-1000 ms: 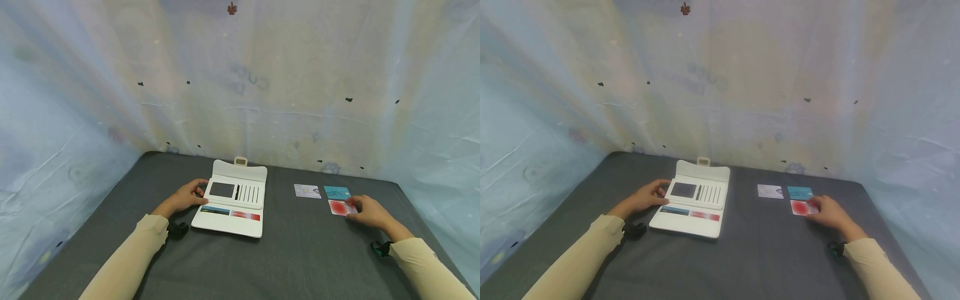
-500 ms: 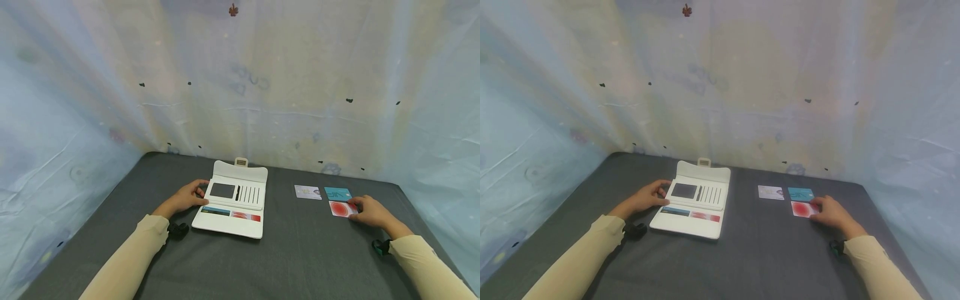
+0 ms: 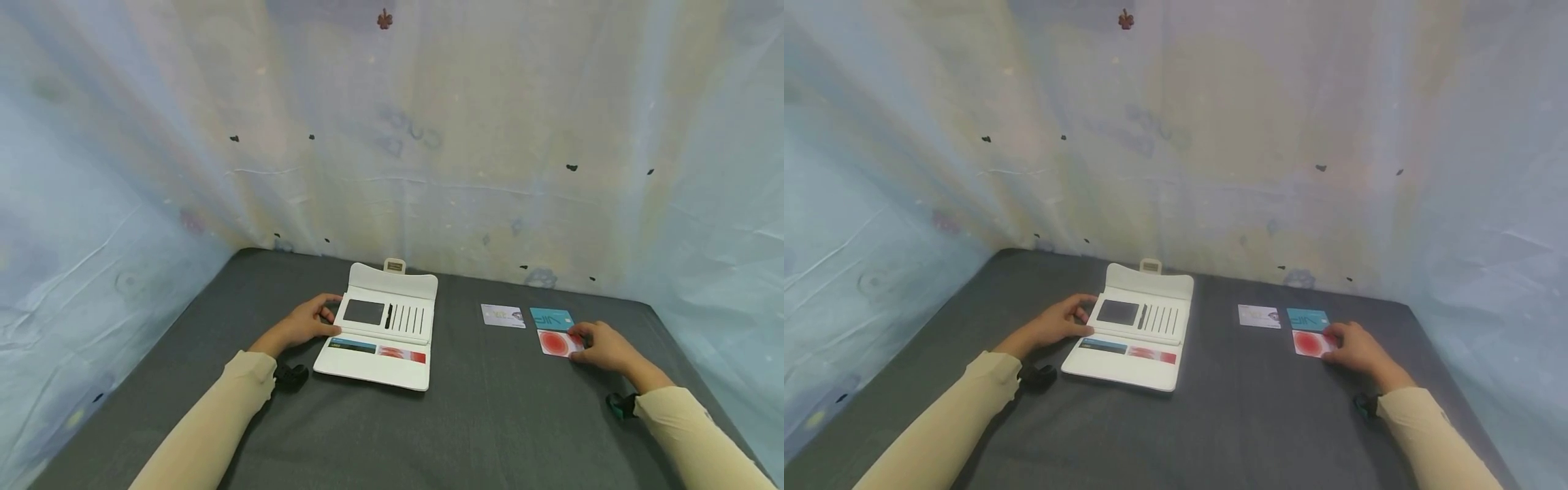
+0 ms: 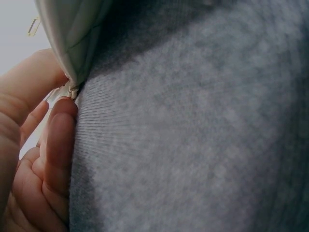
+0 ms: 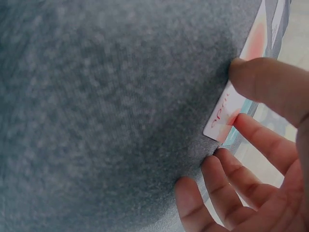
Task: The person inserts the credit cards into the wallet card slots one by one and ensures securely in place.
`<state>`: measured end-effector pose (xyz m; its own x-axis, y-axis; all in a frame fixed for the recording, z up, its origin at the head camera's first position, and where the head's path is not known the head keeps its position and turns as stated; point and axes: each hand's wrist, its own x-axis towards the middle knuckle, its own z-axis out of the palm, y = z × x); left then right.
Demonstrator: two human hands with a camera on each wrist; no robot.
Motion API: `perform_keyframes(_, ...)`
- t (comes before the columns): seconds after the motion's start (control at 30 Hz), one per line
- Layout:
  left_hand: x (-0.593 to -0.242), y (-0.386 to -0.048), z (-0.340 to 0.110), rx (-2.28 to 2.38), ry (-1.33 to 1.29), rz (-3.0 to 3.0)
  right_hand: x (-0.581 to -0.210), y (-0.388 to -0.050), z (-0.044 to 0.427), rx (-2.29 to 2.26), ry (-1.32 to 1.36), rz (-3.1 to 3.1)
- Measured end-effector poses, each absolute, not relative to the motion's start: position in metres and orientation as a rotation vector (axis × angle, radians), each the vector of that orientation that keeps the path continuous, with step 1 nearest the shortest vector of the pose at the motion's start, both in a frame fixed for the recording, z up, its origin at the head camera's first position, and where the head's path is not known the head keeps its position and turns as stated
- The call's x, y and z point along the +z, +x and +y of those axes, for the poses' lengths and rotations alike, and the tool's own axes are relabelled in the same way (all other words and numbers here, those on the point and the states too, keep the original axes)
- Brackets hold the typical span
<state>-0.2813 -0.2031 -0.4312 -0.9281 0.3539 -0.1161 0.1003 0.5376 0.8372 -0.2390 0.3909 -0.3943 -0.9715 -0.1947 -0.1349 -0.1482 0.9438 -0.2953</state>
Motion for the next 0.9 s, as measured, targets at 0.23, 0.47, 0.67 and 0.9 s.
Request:
perform_keyframes(0.23,-0.4312,-0.2806,-0.2021,1.321,0.388,2.512,-0.3965,-0.2371,0.3912,-0.471,-0.249,2.942)
perform_keyframes(0.47,-0.433,-0.2816,-0.2034,1.324,0.365,2.518,-0.3965,-0.2359,0.3906,-0.502,-0.185,2.927)
perform_keyframes(0.67,-0.4307,-0.2804,-0.2029,1.331,0.376,2.515,-0.3974,-0.234,0.3896,-0.515,-0.165,2.944)
perform_keyframes(0.9,-0.4311,-0.2803,-0.2025,1.326,0.38,2.521,-0.3967,-0.2331,0.3903,-0.52,-0.158,2.967)
